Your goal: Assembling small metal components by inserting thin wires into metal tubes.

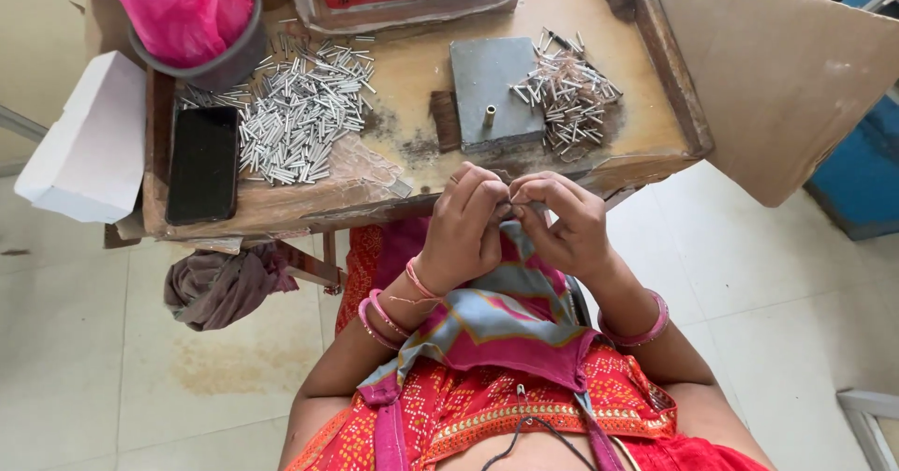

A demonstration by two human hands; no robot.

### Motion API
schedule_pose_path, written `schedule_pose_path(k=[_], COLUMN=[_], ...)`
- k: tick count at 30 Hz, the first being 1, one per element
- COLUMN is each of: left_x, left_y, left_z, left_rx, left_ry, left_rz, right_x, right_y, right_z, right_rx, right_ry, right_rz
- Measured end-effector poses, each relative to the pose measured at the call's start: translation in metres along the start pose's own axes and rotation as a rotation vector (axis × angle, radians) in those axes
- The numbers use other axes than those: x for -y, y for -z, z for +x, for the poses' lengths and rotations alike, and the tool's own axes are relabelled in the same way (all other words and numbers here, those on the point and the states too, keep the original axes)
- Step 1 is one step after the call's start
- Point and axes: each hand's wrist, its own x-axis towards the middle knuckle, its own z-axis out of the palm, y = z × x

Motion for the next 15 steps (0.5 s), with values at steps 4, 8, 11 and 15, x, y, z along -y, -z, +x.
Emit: schedule_pose_path(k=[4,8,11,15], left_x=[0.003,0.016,0.027,0.039], left_y=[0.008,0.021,0.042,0.059], left_z=[-0.001,-0.006,-0.012,-0.014], left_rx=[0.036,-0.021,-0.152,-0.331], left_ry=[-0.027,0.037,0.129,0.226], left_rz=[0.005,0.033,0.104,0.137], right_x=[-0.001,-0.02,-0.029,-0.033], right_y=[-0.007,-0.025,-0.034,-0.05], right_z=[0.002,0.001,0.02,0.048], right_rx=[0.023,-0.019,-0.073,0.103], right_ry=[-0.015,-0.221,-0.23,0.096], right_rz=[0.019,0.266,0.204,-0.488])
